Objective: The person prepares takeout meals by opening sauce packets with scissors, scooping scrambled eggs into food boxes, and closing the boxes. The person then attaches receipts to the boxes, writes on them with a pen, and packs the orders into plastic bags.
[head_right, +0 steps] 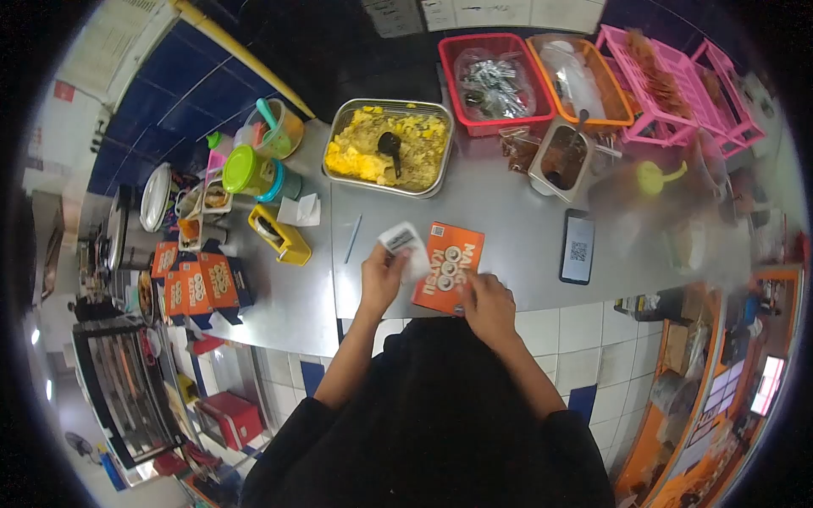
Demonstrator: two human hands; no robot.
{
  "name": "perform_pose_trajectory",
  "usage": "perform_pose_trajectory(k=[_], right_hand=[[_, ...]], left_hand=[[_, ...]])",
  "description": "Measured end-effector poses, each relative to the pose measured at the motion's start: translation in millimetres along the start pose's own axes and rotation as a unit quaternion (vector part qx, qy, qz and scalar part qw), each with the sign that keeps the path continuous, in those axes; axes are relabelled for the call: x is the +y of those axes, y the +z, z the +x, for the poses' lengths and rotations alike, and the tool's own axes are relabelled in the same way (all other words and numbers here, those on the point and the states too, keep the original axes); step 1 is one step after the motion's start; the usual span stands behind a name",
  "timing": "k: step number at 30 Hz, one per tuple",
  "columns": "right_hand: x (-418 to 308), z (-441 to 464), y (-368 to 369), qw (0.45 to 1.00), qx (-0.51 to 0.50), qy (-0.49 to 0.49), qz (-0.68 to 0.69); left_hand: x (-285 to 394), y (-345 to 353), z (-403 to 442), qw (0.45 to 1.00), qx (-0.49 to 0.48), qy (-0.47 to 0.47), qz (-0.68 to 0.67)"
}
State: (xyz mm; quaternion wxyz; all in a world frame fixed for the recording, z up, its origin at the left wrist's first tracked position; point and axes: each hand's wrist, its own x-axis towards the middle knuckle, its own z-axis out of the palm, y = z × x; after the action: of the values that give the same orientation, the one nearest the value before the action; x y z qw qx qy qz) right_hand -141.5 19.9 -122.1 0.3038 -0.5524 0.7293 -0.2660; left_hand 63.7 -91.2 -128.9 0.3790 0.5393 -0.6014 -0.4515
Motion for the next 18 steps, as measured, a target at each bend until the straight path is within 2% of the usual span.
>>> perform_pose_trajectory(k=[1, 2, 3, 5, 6, 7, 9, 10, 12, 14, 15, 17, 18], right_hand=[[4.7, 2.8, 1.0, 0.997, 0.031, 0.023, 0.073], [6.6, 6.3, 1.3, 0.986, 0.125, 0.005, 0.111], [9.1, 10.4, 0.3, 0.979, 0.140, 0.023, 0.149], [14.2, 17.7, -0.3, 0.958, 0.169, 0.056, 0.225], [15.0, 19.6, 0.3, 0.981, 0.148, 0.010, 0.122], [14.6, 22.1, 1.2, 0.991, 0.126, -0.036, 0.018], [14.3, 24.9, 4.6, 0.971, 0.078, -0.121, -0.190], [15.6, 25.5, 9.0, 0.983, 0.050, -0.087, -0.156], [17.4, 23.2, 13.3, 0.985, 0.060, -0.072, -0.145], [18.6, 22.9, 15.1, 0.986, 0.064, -0.066, -0.138], [17.7, 23.2, 13.1, 0.987, 0.065, -0.063, -0.136], [17.1, 22.5, 11.7, 0.988, 0.071, -0.051, -0.131], [17.2, 22.4, 10.8, 0.988, 0.073, -0.046, -0.129]], left_hand=[[21.1, 3.8, -1.0, 0.992, -0.102, -0.049, -0.061], [42.9, 9.1, -0.8, 0.984, -0.164, -0.047, -0.044], [55.7, 16.4, 0.8, 0.973, -0.224, -0.046, -0.026], [40.1, 41.2, 14.8, 0.961, -0.230, -0.036, 0.148], [28.1, 50.4, 19.2, 0.944, -0.231, -0.028, 0.235], [15.3, 56.1, 20.7, 0.944, -0.209, -0.005, 0.254], [7.2, 62.6, 24.5, 0.941, -0.166, 0.044, 0.292], [11.0, 59.9, 23.5, 0.937, -0.153, 0.047, 0.311], [18.9, 40.9, 14.9, 0.928, -0.123, 0.045, 0.350], [13.5, 4.2, 9.1, 0.933, -0.013, -0.044, 0.357], [-4.8, -20.1, 9.9, 0.940, 0.109, -0.091, 0.310], [-52.9, -84.9, 18.4, 0.883, 0.374, -0.004, 0.283], [-88.3, -130.0, 25.4, 0.833, 0.429, -0.001, 0.349]])
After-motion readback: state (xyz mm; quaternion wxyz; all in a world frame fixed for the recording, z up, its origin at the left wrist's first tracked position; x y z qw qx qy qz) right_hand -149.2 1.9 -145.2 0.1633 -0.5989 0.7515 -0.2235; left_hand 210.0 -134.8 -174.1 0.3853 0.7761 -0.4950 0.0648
